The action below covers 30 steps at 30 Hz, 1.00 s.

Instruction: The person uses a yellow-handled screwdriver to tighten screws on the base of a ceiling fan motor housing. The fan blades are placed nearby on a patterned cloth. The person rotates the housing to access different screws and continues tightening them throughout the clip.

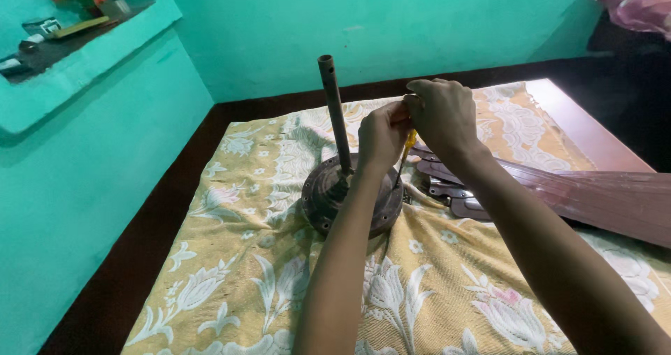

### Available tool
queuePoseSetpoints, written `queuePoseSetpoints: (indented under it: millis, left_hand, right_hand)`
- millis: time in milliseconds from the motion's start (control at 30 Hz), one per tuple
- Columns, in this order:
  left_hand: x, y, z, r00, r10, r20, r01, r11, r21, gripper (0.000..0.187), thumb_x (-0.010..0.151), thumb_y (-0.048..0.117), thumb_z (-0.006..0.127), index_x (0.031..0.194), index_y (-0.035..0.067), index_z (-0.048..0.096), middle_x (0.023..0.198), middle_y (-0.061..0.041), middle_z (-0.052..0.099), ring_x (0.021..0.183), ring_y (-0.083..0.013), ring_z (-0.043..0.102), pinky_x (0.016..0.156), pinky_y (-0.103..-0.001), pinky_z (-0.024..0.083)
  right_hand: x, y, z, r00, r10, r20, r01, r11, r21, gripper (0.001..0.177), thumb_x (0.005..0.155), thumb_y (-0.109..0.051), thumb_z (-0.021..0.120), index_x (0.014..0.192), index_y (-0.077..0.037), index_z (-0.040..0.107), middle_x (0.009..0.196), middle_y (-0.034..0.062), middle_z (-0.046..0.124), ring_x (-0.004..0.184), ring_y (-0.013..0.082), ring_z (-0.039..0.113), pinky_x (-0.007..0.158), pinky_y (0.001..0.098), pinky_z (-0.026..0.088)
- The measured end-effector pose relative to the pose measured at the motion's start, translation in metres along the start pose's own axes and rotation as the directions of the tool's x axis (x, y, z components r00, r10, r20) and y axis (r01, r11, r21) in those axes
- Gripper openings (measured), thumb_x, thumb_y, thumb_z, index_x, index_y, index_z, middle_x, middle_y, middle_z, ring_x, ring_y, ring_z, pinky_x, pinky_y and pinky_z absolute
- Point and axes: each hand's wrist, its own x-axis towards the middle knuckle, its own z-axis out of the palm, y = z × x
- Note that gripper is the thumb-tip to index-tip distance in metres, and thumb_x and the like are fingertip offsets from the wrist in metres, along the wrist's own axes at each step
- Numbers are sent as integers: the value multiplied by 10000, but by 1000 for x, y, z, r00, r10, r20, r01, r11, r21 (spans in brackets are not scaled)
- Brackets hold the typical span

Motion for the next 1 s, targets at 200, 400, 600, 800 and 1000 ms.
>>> queuePoseSetpoints:
  millis: [200,400,600,800,1000]
  left_hand:
    - [-4,-4,-8,995,-25,95,27,999,-22,213,907,107,726,1114,113,773,968,-82,813,891,-228,794,779,-338,597]
    - [-10,-3,-4,995,4,98,-21,985,172,280,901,103,737,1180,108,739,895,-145,774,837,-276,773,748,-376,594]
    - [-12,3,3,1000,28,9,-28,1000,2,291,889,98,738,1180,84,726,989,-128,794,952,-245,794,803,-341,617]
    - [-18,2,2,1000,20,-15,-20,999,32,263,887,85,733,1150,73,735,988,-138,791,952,-256,792,807,-345,616]
    - [-18,1,4,998,42,-50,-42,999,-6,278,887,47,701,1164,63,721,996,-150,782,967,-271,786,815,-347,625]
  right_hand:
    - [0,-10,-6,997,26,76,-21,998,-60,186,949,-143,705,1070,-33,792,909,198,743,767,364,725,719,471,576]
    - [-1,-12,-11,996,-44,82,48,997,-53,167,969,-146,701,1062,-41,792,925,179,746,770,343,725,712,457,571]
    - [-3,-10,-13,998,-57,25,57,998,-24,176,991,-150,702,1092,-33,785,958,169,751,779,345,719,717,454,573]
    - [-7,-10,-8,995,-100,-4,100,995,-21,183,999,-144,693,1112,-28,778,1026,172,758,821,332,732,750,439,584]
    - [-5,-10,-7,995,-96,12,96,995,-19,170,998,-138,698,1099,-30,782,1022,176,758,815,346,729,751,450,586]
